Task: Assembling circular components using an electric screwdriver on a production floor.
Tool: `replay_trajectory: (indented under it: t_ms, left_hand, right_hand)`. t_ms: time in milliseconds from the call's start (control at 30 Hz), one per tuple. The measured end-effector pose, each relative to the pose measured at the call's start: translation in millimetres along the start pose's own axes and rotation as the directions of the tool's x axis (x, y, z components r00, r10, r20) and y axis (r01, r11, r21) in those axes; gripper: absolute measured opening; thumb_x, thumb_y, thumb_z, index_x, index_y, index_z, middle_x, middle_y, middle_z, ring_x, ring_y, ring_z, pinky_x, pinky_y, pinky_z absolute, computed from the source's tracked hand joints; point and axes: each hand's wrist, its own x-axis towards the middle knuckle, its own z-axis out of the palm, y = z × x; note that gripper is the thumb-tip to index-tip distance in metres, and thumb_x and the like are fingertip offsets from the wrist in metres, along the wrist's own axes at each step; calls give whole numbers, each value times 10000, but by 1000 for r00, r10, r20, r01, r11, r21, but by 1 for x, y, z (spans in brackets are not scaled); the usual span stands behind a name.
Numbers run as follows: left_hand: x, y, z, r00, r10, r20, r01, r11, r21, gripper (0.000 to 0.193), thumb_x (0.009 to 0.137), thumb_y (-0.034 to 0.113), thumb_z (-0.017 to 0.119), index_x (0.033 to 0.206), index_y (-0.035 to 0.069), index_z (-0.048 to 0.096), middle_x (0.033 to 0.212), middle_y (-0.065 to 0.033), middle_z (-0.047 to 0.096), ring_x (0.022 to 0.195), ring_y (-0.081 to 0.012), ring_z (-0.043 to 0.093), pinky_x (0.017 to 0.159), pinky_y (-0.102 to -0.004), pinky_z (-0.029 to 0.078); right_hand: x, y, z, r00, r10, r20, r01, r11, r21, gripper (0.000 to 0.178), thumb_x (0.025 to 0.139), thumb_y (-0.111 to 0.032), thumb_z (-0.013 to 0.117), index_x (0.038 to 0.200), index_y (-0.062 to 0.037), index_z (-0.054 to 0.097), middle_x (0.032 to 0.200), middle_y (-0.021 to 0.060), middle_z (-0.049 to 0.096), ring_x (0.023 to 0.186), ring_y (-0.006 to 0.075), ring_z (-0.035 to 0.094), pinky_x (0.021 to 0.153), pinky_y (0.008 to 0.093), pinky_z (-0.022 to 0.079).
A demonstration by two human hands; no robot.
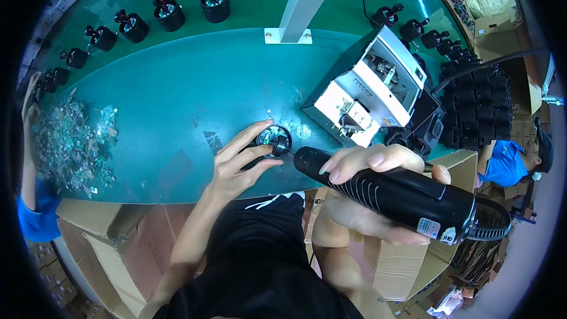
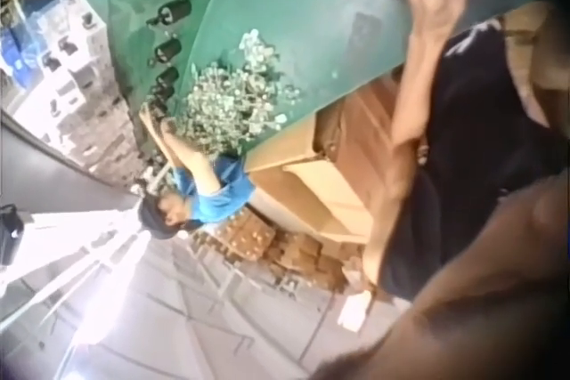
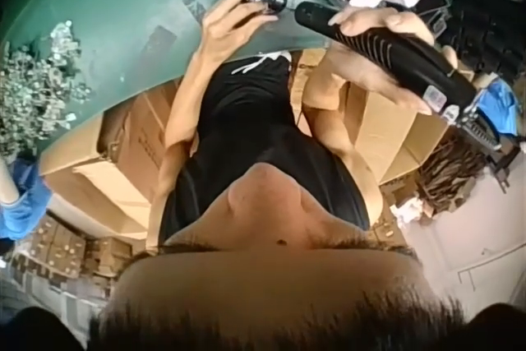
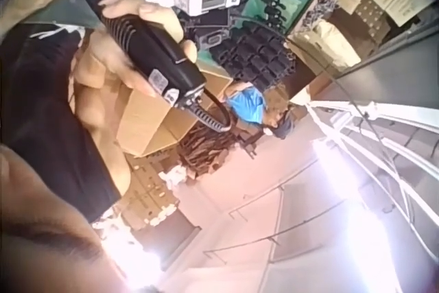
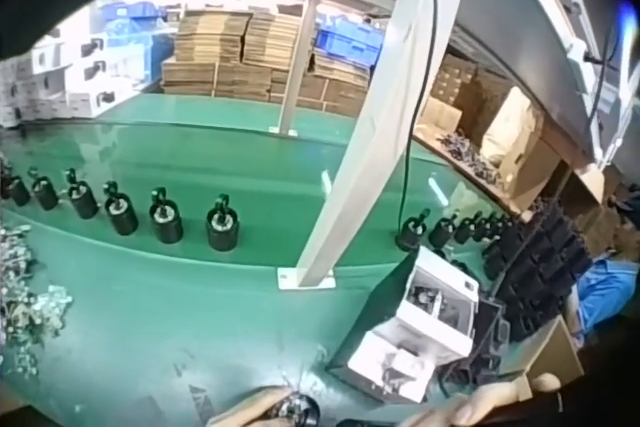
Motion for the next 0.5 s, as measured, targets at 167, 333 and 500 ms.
replay_trajectory:
  t_ms: [167,333,500]
  left_hand:
    - [-1,-1,-1,1000,-16,14,16,1000,-18,227,646,26,808,818,-41,676,1265,-197,600,1089,-323,626,921,-362,511]
    - [0,-2,0,1000,-7,8,7,1000,-19,223,653,24,801,825,-39,674,1270,-191,598,1094,-325,623,918,-361,510]
    - [0,0,0,1000,8,8,-8,1000,0,209,664,14,791,825,-41,669,1272,-182,599,1093,-326,623,916,-359,509]
  right_hand:
    - [-4,-1,0,1000,-2,-29,2,1000,-15,783,861,-758,384,1420,-224,263,912,159,573,455,231,570,349,341,496]
    - [-6,5,9,999,-12,-32,11,1000,-13,790,850,-739,445,1417,-215,278,879,168,576,468,237,580,353,348,500]
    - [-5,9,17,993,-29,118,28,1000,6,798,845,-732,461,1412,-194,297,872,162,576,479,218,579,357,332,493]
